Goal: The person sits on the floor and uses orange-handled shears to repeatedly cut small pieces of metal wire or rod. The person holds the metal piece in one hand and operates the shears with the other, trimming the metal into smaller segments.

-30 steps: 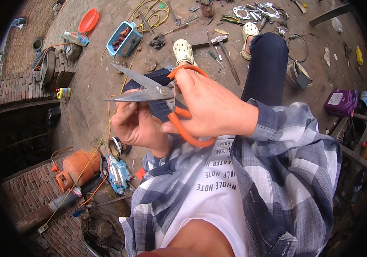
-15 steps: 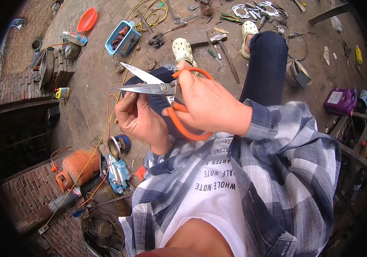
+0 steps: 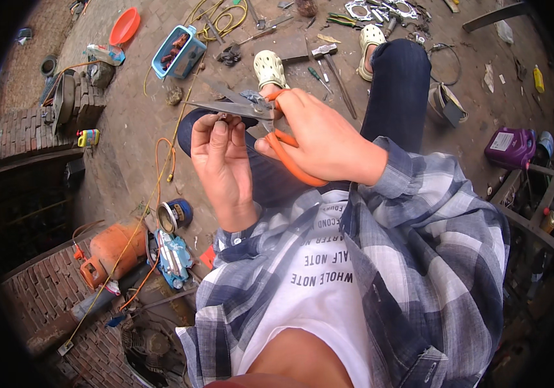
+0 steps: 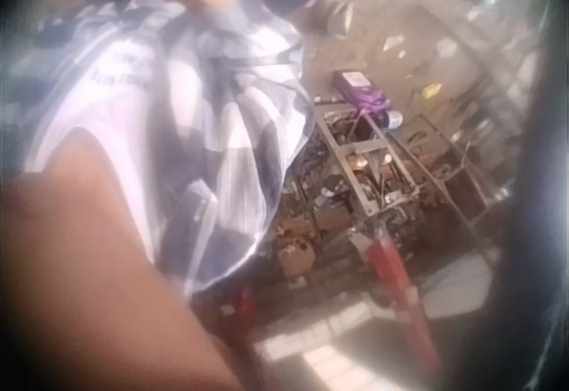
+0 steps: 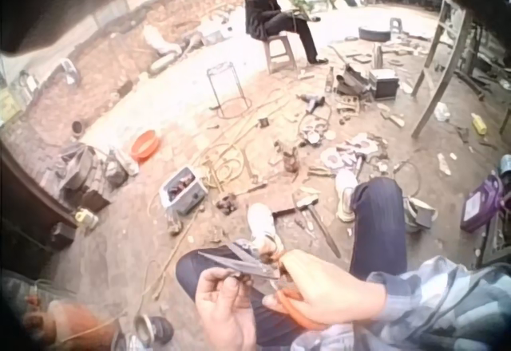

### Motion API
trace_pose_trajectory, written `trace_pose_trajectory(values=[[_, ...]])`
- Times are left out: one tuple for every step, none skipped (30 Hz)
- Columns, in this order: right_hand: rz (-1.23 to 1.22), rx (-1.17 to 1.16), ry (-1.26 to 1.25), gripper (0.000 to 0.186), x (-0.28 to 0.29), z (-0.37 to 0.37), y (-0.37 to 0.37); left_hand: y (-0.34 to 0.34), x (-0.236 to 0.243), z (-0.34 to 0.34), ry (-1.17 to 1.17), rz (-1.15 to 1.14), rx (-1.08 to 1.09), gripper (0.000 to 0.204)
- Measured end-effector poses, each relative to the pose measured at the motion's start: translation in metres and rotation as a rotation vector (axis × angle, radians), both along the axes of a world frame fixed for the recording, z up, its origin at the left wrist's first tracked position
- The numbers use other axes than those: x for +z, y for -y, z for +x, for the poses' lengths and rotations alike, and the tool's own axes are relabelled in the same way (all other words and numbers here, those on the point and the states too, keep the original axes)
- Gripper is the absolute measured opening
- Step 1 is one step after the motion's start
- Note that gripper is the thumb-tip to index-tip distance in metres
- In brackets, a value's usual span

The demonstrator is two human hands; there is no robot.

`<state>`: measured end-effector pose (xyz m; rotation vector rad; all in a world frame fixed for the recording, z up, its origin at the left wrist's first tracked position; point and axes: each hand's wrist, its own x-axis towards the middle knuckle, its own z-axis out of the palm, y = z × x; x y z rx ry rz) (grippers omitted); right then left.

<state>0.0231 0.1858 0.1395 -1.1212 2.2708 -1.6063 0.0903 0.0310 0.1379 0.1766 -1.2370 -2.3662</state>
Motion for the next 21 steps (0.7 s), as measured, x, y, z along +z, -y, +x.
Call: trace_pose_trajectory(values=[[-0.003, -0.006, -0.046, 0.045, 0.001, -0.001, -0.003, 0.000, 0.000, 0.000, 0.002, -0.007, -0.008, 0.013], [0.037, 0.019, -0.028, 0.048, 0.004, -0.001, -0.006, 0.000, 0.001, 0.000, 0.002, -0.012, -0.002, 0.014], [0.043, 0.013, -0.076, 0.050, 0.005, -0.001, -0.008, -0.002, 0.002, 0.001, 0.002, -0.015, 0.003, 0.015], [0.050, 0.009, -0.124, 0.051, 0.006, 0.000, -0.009, -0.003, 0.003, 0.001, 0.001, -0.019, 0.009, 0.015], [0.056, 0.004, -0.172, 0.053, 0.007, 0.000, -0.010, -0.003, 0.004, 0.002, -0.003, -0.047, 0.024, 0.016], [0.059, 0.001, -0.196, 0.054, 0.008, 0.000, -0.011, -0.004, 0.005, 0.002, -0.008, -0.077, 0.040, 0.016], [0.062, -0.002, -0.219, 0.056, 0.011, -0.001, -0.012, -0.004, 0.006, 0.003, -0.012, -0.107, 0.056, 0.017], [0.064, -0.004, -0.242, 0.057, 0.012, -0.001, -0.012, -0.003, 0.005, 0.004, -0.016, -0.150, 0.078, 0.017], [0.068, -0.005, -0.250, 0.058, 0.014, -0.001, -0.013, -0.003, 0.005, 0.004, -0.021, -0.196, 0.098, 0.017], [0.071, -0.005, -0.258, 0.058, 0.014, -0.002, -0.014, -0.002, 0.005, 0.004, -0.025, -0.241, 0.119, 0.018], [0.074, -0.005, -0.265, 0.059, 0.016, -0.002, -0.014, -0.003, 0.007, 0.005, -0.025, -0.266, 0.126, 0.018], [0.094, 0.001, -0.254, 0.060, 0.017, -0.002, -0.015, -0.004, 0.009, 0.005, -0.028, -0.289, 0.130, 0.018], [0.115, 0.008, -0.242, 0.060, 0.018, -0.002, -0.016, -0.004, 0.011, 0.005, -0.031, -0.313, 0.135, 0.018], [0.135, 0.015, -0.231, 0.061, 0.020, -0.002, -0.017, -0.003, 0.010, 0.005, -0.021, -0.336, 0.147, 0.018], [0.134, 0.027, -0.233, 0.061, 0.021, -0.002, -0.017, -0.002, 0.011, 0.006, -0.010, -0.360, 0.163, 0.018], [0.133, 0.038, -0.236, 0.062, 0.022, -0.002, -0.017, -0.001, 0.011, 0.007, 0.001, -0.384, 0.179, 0.018], [0.132, 0.049, -0.238, 0.062, 0.023, -0.003, -0.017, -0.001, 0.012, 0.008, 0.003, -0.404, 0.189, 0.018], [0.121, 0.051, -0.251, 0.062, 0.022, -0.003, -0.017, -0.001, 0.012, 0.009, 0.004, -0.422, 0.196, 0.018], [0.110, 0.053, -0.265, 0.062, 0.020, -0.003, -0.018, -0.002, 0.013, 0.009, 0.004, -0.440, 0.202, 0.018], [0.098, 0.055, -0.278, 0.062, 0.019, -0.003, -0.018, -0.002, 0.013, 0.009, 0.000, -0.458, 0.204, 0.017], [0.110, 0.069, -0.268, 0.062, 0.019, -0.004, -0.018, -0.002, 0.015, 0.010, -0.004, -0.475, 0.207, 0.017]])
